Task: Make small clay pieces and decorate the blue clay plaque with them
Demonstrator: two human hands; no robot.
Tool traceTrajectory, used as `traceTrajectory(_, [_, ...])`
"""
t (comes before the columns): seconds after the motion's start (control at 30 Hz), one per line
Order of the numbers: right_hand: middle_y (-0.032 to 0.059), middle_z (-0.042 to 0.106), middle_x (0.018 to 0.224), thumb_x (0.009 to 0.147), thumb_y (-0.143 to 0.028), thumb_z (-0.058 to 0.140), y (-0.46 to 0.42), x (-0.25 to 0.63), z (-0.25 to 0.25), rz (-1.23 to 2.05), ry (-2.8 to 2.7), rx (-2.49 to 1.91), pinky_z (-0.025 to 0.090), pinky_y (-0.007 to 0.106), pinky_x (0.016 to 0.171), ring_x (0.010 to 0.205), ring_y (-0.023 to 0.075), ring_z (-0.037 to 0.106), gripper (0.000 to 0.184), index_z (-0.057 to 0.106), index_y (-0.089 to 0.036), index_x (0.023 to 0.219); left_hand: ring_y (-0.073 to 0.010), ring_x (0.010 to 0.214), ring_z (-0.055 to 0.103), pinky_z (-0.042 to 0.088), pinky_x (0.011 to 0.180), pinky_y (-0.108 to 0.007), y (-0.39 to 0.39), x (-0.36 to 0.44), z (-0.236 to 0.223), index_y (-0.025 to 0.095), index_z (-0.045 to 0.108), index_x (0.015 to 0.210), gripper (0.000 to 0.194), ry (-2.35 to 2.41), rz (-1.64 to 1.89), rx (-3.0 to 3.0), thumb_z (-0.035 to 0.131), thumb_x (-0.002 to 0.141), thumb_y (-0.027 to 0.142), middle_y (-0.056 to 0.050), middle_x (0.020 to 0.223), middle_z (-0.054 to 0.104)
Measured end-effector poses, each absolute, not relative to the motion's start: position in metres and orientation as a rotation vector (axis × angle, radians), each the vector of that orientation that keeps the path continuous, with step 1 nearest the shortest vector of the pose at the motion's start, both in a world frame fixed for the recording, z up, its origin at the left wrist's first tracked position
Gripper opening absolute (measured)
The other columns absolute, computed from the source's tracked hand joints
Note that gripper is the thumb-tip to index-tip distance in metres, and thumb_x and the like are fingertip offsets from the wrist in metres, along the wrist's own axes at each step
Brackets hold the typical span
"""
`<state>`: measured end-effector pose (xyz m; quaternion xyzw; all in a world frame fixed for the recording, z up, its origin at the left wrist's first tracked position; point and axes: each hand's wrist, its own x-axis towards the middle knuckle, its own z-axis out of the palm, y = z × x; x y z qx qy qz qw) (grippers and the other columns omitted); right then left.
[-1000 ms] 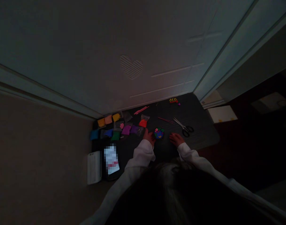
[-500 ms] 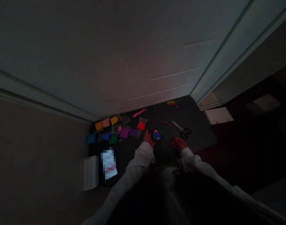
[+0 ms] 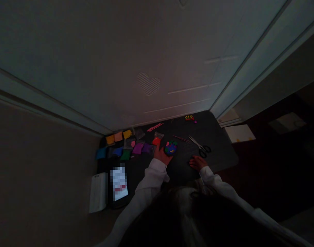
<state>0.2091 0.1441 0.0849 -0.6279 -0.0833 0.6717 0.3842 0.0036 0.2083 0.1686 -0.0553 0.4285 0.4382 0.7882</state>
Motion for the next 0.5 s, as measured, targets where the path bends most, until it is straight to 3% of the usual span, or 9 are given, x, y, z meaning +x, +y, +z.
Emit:
traceTrajectory(0.13, [0.0062,0.054,0.103,0.082,-0.030,0.045,0.143,0.209,0.084,1.716,-0.231,-1.605,0.047,0.035,0.071,0.085,0.0156,0.055,0.029,0.048,-0.014,0.107,-0.0253,0.110,0.046,0.038,0.090,-0.041,0.216,-0.014,0.229,0.022,0.050,0.110,0.052,0.756,1.018,-0.026,0.035,0.074,0.057,-0.005,0.118,0.052])
traceTrajectory(0.33, [0.0048,0.056,0.095,0.083,-0.030,0.044,0.144,0.209,0.081,1.730,-0.259,-1.617,0.049,0.030,0.064,0.076,0.0124,0.056,0.026,0.049,-0.014,0.103,-0.0280,0.116,0.038,0.030,0.096,-0.042,0.213,-0.037,0.331,0.014,0.044,0.117,0.063,0.524,1.104,0.234,0.030,0.075,0.059,-0.010,0.123,0.047])
traceTrajectory(0.5, [0.0051,0.055,0.096,0.082,-0.031,0.044,0.143,0.208,0.080,1.732,-0.262,-1.620,0.049,0.031,0.064,0.077,0.0130,0.056,0.027,0.049,-0.015,0.104,-0.0303,0.118,0.034,0.027,0.096,-0.046,0.189,-0.036,0.377,0.019,0.043,0.118,0.064,0.463,1.097,0.267,0.024,0.075,0.062,-0.007,0.124,0.046])
